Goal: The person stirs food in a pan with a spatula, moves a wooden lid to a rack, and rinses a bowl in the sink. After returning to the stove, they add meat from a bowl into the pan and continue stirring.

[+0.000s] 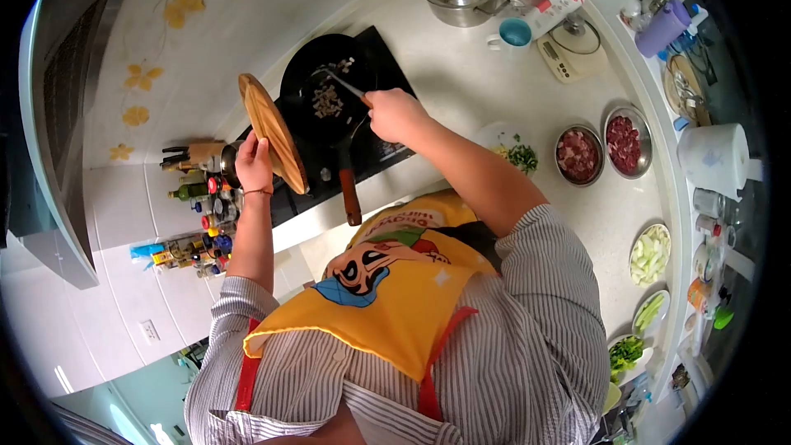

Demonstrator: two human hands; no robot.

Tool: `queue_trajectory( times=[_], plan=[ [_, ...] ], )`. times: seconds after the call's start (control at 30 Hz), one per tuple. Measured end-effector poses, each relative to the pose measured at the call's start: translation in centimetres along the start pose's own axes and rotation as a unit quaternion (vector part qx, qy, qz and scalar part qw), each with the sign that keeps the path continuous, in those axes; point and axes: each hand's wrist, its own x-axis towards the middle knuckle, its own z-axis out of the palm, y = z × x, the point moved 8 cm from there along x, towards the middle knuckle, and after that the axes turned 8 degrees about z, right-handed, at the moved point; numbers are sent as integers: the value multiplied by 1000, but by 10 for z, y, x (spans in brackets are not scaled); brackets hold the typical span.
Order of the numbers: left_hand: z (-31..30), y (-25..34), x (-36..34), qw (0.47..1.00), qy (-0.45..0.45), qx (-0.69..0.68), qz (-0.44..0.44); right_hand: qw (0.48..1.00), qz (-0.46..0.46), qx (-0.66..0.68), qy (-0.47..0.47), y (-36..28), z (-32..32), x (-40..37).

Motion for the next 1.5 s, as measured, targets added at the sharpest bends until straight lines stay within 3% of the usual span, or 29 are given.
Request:
queue_trajectory(
  times=[0.1,0.23,0.4,0.5,0.63,0.7,0.9,1.17,1.3,1.37,1.43,1.5],
  plan=[
    [3,3,0,1000,-10,-10,17,999,-30,44,-2,5,7,-2],
    [3,3,0,999,-21,41,16,999,-28,8,-44,-7,-32,-20],
    [3,-3,2,999,-25,37,26,987,-9,-145,-63,-41,-101,-65],
    [8,1,1,1000,11,-14,15,976,-60,-195,-76,-42,-90,-69],
    [10,2,3,999,15,-18,30,974,-8,-209,-89,-23,-47,-48],
    [8,-1,3,999,7,15,38,990,-26,-139,3,-18,-42,-35],
    [4,-1,2,999,-13,43,18,993,-12,-61,102,7,-49,-24],
    [0,-14,-3,1000,20,8,23,997,10,66,35,16,-21,-26],
    [3,-11,-4,999,12,24,25,993,3,86,84,16,-5,-15],
    [4,-17,-2,999,18,11,24,995,20,89,36,12,4,-14],
    [1,-19,-2,999,28,0,23,996,-27,71,38,5,5,-18],
    [3,-17,-1,998,-10,42,34,999,-27,37,-23,-1,4,-29]
  ],
)
